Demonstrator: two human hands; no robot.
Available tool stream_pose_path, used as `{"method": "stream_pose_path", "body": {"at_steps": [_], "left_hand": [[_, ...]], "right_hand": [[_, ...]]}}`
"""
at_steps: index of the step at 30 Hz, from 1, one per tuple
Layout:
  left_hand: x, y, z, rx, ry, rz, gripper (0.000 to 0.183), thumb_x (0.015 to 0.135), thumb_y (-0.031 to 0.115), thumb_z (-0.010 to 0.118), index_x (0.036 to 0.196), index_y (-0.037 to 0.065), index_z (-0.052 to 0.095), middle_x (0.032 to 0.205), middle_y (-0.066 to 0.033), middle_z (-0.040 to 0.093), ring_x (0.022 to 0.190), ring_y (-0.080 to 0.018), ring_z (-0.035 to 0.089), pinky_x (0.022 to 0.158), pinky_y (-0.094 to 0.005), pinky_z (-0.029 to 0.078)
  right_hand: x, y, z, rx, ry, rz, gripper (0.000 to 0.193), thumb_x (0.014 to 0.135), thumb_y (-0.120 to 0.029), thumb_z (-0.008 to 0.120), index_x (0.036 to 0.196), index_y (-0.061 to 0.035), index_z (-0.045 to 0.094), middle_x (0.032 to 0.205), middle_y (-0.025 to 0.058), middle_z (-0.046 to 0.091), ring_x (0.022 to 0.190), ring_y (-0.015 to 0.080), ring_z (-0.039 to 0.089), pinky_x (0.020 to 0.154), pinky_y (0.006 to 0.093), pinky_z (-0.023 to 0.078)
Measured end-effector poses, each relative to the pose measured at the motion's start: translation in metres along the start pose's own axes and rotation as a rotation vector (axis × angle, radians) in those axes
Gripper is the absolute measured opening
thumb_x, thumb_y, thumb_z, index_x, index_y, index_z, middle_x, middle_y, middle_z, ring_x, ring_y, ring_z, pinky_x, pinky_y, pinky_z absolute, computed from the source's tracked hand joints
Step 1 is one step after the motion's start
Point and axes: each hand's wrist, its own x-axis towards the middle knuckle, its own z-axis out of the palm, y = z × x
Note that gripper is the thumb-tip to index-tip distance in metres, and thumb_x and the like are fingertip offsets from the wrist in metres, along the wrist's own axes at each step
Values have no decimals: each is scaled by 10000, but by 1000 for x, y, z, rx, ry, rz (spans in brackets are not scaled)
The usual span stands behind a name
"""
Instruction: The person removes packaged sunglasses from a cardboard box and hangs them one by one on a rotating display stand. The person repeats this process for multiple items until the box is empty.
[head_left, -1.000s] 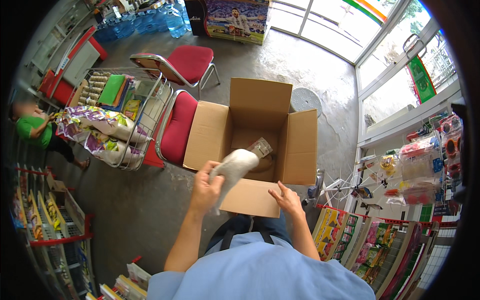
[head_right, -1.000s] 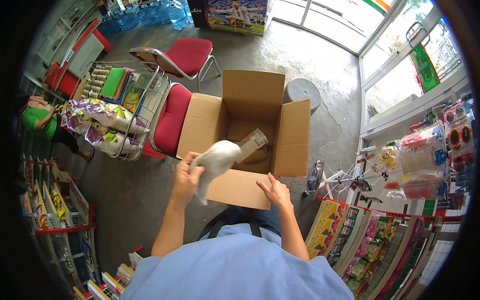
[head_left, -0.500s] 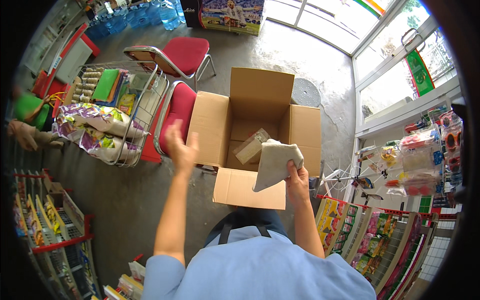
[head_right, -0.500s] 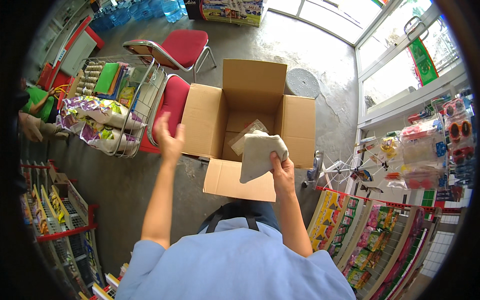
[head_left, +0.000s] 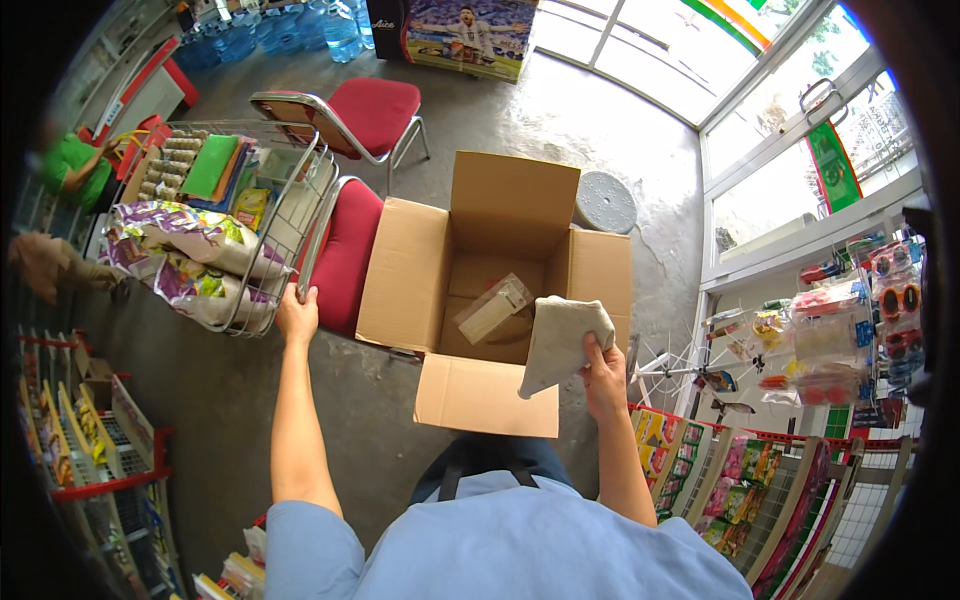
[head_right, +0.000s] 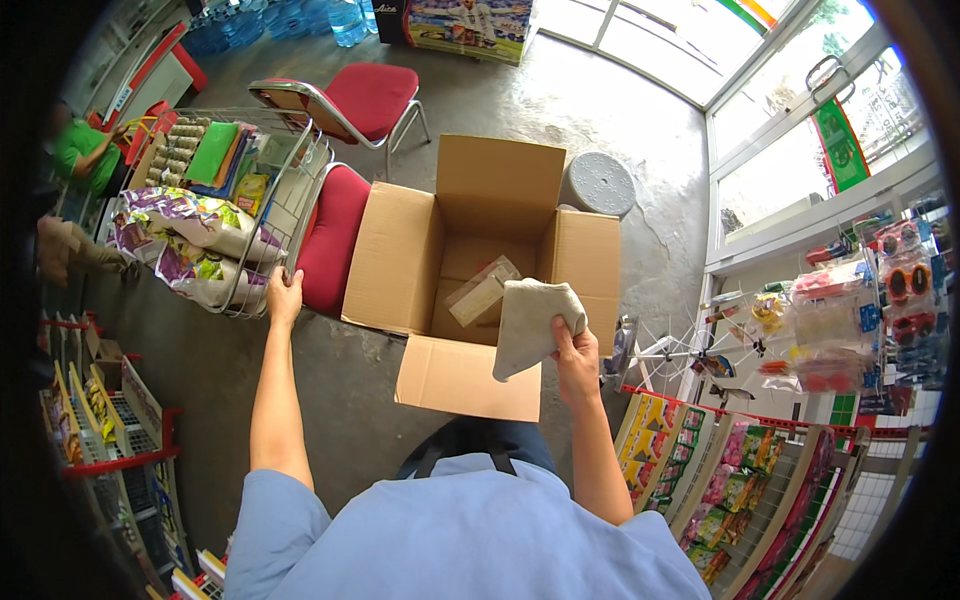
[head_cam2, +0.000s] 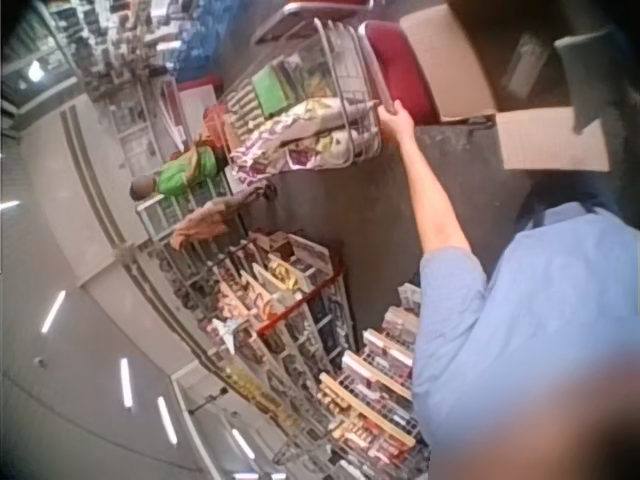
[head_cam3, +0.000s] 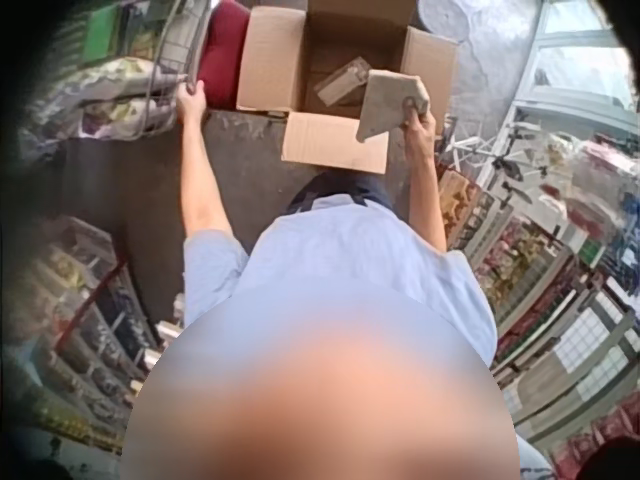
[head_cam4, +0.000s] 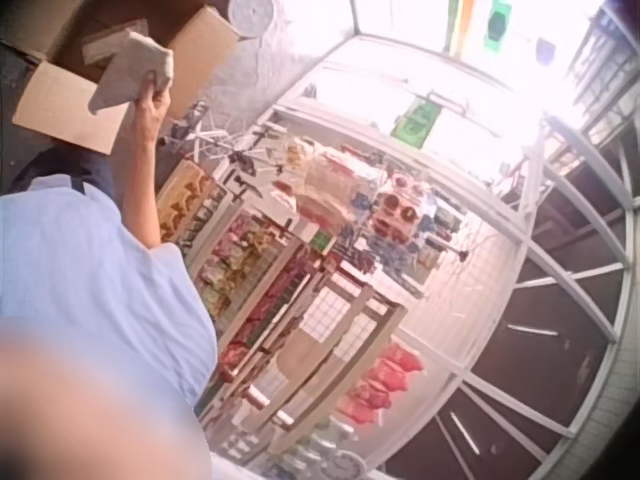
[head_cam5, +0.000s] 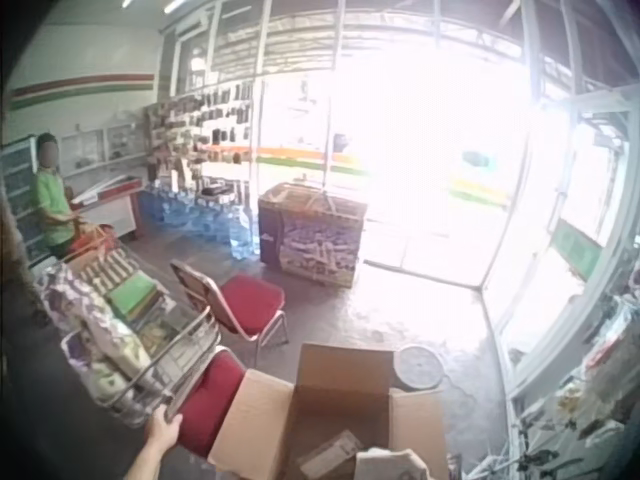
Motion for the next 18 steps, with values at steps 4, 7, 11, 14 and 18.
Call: {"method": "stream_pose_path", "body": {"at_steps": [4,7,11,14,18], "left_hand": [[-15,-33,-27,0,41,-45,303,826,290,708,869,23,571,705,-137,606,652,-322,589,622,-450,440],[-30,-70,-49,-13,60,-150,303,823,282,716,844,23,560,703,-133,600,649,-310,578,629,-436,443],[-45,-119,-77,-108,16,-238,259,860,210,692,787,24,527,658,-21,459,622,-155,415,590,-343,394],[-48,-126,-89,-351,15,-407,228,906,165,643,1050,-5,597,818,-9,561,724,-132,498,684,-294,438],[-64,-39,-72,-169,343,-239,460,953,234,591,1317,-13,459,1295,-172,538,1146,-244,554,989,-363,428]], "right_hand": [[4,3,8,2,-13,17,323,942,-304,637,1145,-53,613,1027,15,660,896,104,622,781,286,507],[5,6,12,3,-49,59,324,942,-304,637,1149,-56,613,1030,12,656,904,104,618,786,290,507],[4,9,18,-68,-93,120,321,955,-284,620,1173,-49,607,1050,16,650,929,110,610,802,305,509],[0,11,21,-93,-152,148,320,968,-255,599,1198,-33,600,1058,20,649,940,112,605,820,305,504],[-7,19,31,-67,-195,173,307,966,-228,600,1191,-19,607,1022,15,659,932,98,604,819,283,498]]}}
